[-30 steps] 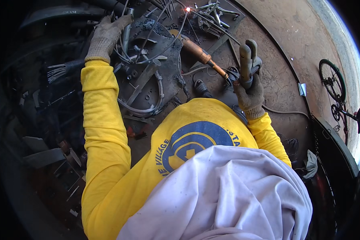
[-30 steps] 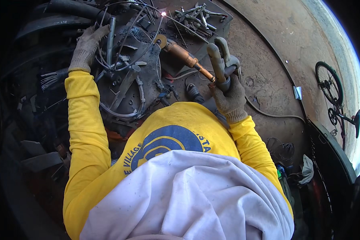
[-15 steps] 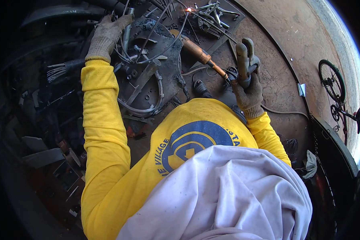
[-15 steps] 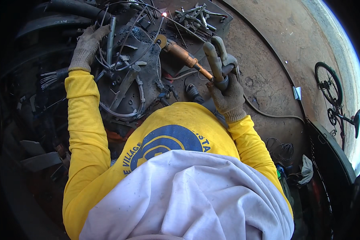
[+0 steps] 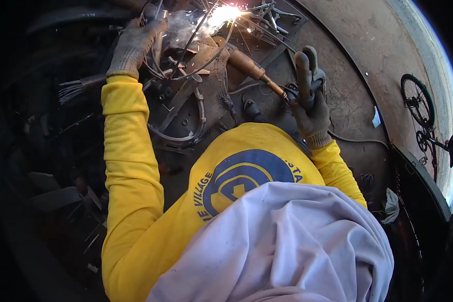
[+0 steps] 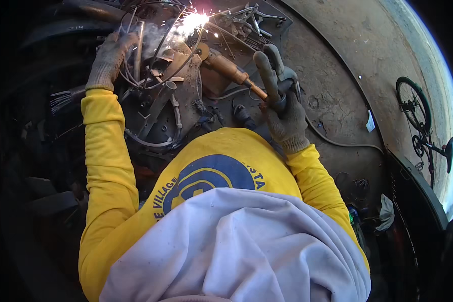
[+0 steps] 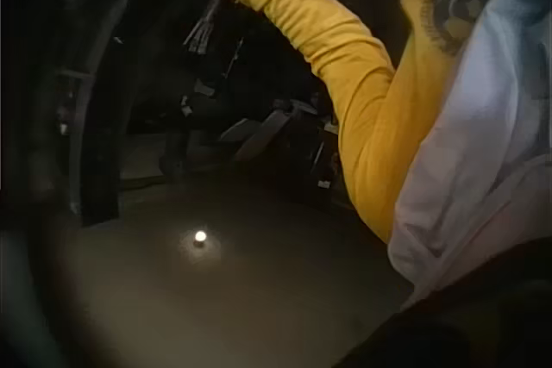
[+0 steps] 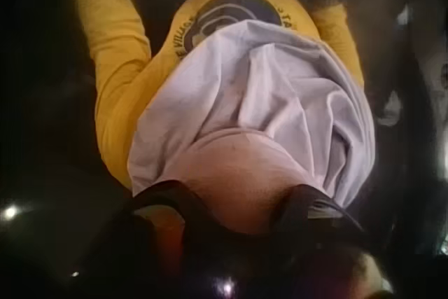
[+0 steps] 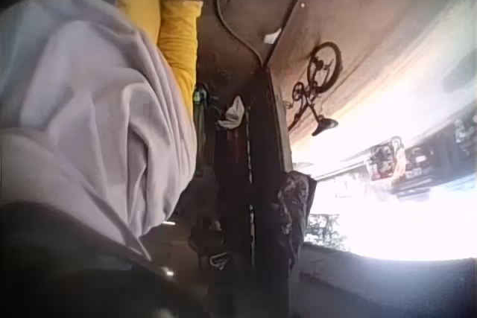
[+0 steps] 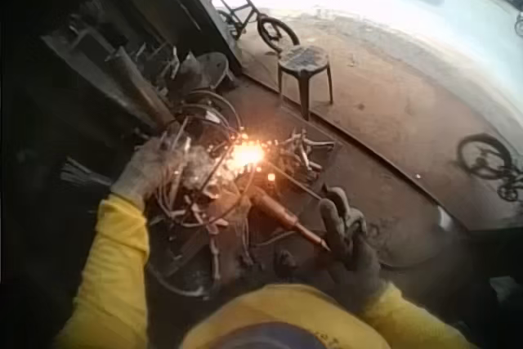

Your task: The person welds metal rods together to form a curved frame, using a welding torch held in the right hand and positioning the rods with the left hand, and periodically strikes the metal with a hammer.

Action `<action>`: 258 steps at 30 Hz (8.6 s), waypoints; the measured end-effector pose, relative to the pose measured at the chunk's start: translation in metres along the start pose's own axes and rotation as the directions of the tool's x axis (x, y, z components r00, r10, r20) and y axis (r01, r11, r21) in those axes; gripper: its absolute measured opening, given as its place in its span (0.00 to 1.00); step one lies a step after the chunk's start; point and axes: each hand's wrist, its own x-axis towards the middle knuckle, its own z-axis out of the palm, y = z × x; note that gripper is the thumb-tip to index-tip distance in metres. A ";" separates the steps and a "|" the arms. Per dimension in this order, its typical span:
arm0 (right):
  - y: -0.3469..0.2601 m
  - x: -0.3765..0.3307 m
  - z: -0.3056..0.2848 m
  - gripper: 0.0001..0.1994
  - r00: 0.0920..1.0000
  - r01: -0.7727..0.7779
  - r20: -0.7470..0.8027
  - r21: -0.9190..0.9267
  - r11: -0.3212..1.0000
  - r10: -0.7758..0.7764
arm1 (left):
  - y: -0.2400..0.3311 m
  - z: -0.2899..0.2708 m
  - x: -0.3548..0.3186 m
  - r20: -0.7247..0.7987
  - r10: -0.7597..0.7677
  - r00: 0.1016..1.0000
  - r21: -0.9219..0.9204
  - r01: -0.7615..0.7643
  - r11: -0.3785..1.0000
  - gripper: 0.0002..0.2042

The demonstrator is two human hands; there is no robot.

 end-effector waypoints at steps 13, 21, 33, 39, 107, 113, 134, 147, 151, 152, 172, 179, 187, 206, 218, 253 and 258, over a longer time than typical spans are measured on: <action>0.024 -0.004 0.000 0.20 0.997 0.074 0.004 0.092 0.993 -0.074 | 0.003 0.003 -0.010 -0.014 0.072 0.997 -0.076 -0.073 0.994 0.32; 0.030 -0.005 -0.009 0.21 0.995 -0.086 -0.027 0.214 0.973 0.094 | 0.034 0.002 -0.026 -0.115 -0.008 0.993 0.033 0.012 0.999 0.32; 0.036 -0.008 -0.010 0.22 0.998 -0.057 -0.005 0.299 0.953 0.062 | 0.011 0.000 -0.026 -0.101 0.091 0.991 -0.061 -0.097 0.993 0.44; 0.028 -0.008 -0.011 0.22 0.985 -0.118 -0.067 0.404 0.907 0.158 | 0.024 -0.004 -0.046 -0.201 0.146 0.969 -0.041 -0.157 0.987 0.40; 0.024 -0.020 -0.026 0.25 0.973 -0.053 0.218 -0.087 0.995 0.071 | -0.049 0.003 -0.062 -0.176 0.972 0.154 0.515 -0.828 0.224 0.47; 0.019 -0.019 -0.026 0.26 0.969 -0.057 0.236 -0.077 0.995 0.074 | -0.044 0.002 -0.063 -0.159 0.966 0.206 0.488 -0.834 0.258 0.45; 0.032 -0.021 -0.024 0.20 0.968 0.186 0.191 -0.101 0.977 -0.164 | -0.040 0.000 -0.074 -0.210 0.962 0.177 0.551 -0.791 0.266 0.33; 0.004 -0.019 -0.031 0.25 0.954 -0.152 0.244 -0.113 0.982 0.176 | -0.027 0.010 -0.068 -0.254 0.954 0.163 0.369 -0.895 0.251 0.34; 0.011 -0.019 -0.032 0.27 0.951 -0.128 0.257 -0.181 0.975 0.173 | -0.019 0.002 -0.078 -0.210 0.914 0.348 0.328 -0.855 0.401 0.28; 0.012 -0.019 -0.031 0.27 0.951 -0.130 0.255 -0.181 0.975 0.174 | -0.018 0.002 -0.078 -0.209 0.915 0.346 0.327 -0.857 0.399 0.28; 0.009 -0.017 -0.026 0.22 0.970 0.028 0.244 -0.150 0.988 0.010 | -0.022 -0.002 -0.080 -0.172 0.968 0.181 0.487 -0.839 0.243 0.37; 0.017 -0.020 -0.024 0.22 0.973 0.032 0.228 -0.004 0.999 -0.030 | -0.030 -0.001 -0.085 -0.190 0.973 0.133 0.656 -0.720 0.226 0.37; 0.025 -0.021 -0.024 0.20 0.976 0.080 0.205 -0.010 0.997 -0.076 | -0.029 0.005 -0.081 -0.200 0.906 0.372 0.341 -0.841 0.420 0.39; 0.018 -0.022 -0.025 0.22 0.973 -0.052 0.221 -0.045 0.998 0.061 | -0.033 0.007 -0.070 -0.212 0.968 0.136 0.509 -0.830 0.228 0.41; 0.024 -0.023 -0.022 0.22 0.977 -0.102 0.188 0.007 0.995 0.099 | -0.032 0.005 -0.078 -0.186 0.963 0.195 0.476 -0.840 0.261 0.36; 0.026 -0.028 -0.032 0.19 0.985 -0.156 -0.013 0.352 0.923 0.172 | 0.042 -0.027 -0.016 -0.056 0.513 0.856 0.355 -0.464 0.812 0.39; 0.023 -0.029 -0.029 0.20 0.993 -0.115 0.036 0.337 0.934 0.110 | 0.040 -0.028 -0.024 -0.053 0.380 0.924 0.437 -0.320 0.841 0.43</action>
